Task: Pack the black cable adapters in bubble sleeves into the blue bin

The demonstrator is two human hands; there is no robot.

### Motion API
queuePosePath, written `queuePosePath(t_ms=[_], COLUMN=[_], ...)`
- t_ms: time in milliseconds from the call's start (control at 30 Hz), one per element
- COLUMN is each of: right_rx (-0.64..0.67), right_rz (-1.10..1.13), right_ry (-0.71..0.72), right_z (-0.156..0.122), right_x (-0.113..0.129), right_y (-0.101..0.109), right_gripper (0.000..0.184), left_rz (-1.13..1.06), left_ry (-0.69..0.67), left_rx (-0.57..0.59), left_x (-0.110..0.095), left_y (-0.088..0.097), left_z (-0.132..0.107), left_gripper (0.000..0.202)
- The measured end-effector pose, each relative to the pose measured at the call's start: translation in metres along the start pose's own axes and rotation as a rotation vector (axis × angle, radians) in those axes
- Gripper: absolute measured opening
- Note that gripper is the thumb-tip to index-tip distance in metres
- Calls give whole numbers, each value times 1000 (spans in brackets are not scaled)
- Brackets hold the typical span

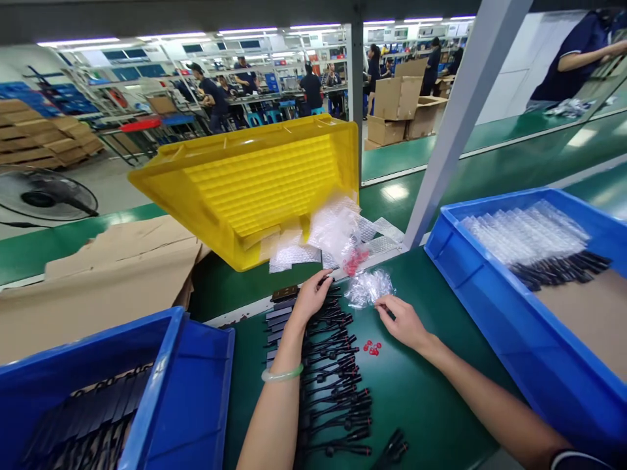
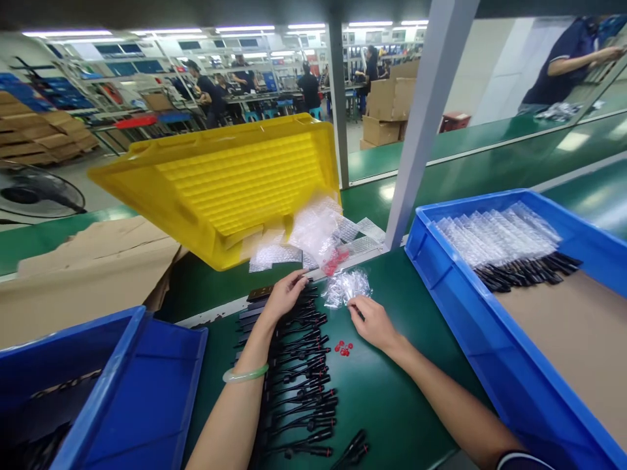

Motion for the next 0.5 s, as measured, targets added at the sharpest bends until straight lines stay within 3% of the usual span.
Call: queuePosePath(t_ms=[233, 500], right_rx=[132, 486], right_rz=[-17, -159], right_ry=[-26, 56], right_z=[-13, -30], right_x=[-8, 4], right_y=[-12, -27], right_gripper=[17, 2], left_rz=[56, 163], left_ry=[33, -20], left_rx=[-32, -32], left_x=[12, 4], left_y=[9, 12], left_z=[-2, 0], left_gripper=[29, 28])
Point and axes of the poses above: each hand's wrist, its own z-axis towards the middle knuckle, its own y-axis out of the back of the hand, x = y × z, the point moved 10 cm from there along z, towards the middle knuckle, and after that the axes turned 11 degrees about -y, right-handed, at the moved point
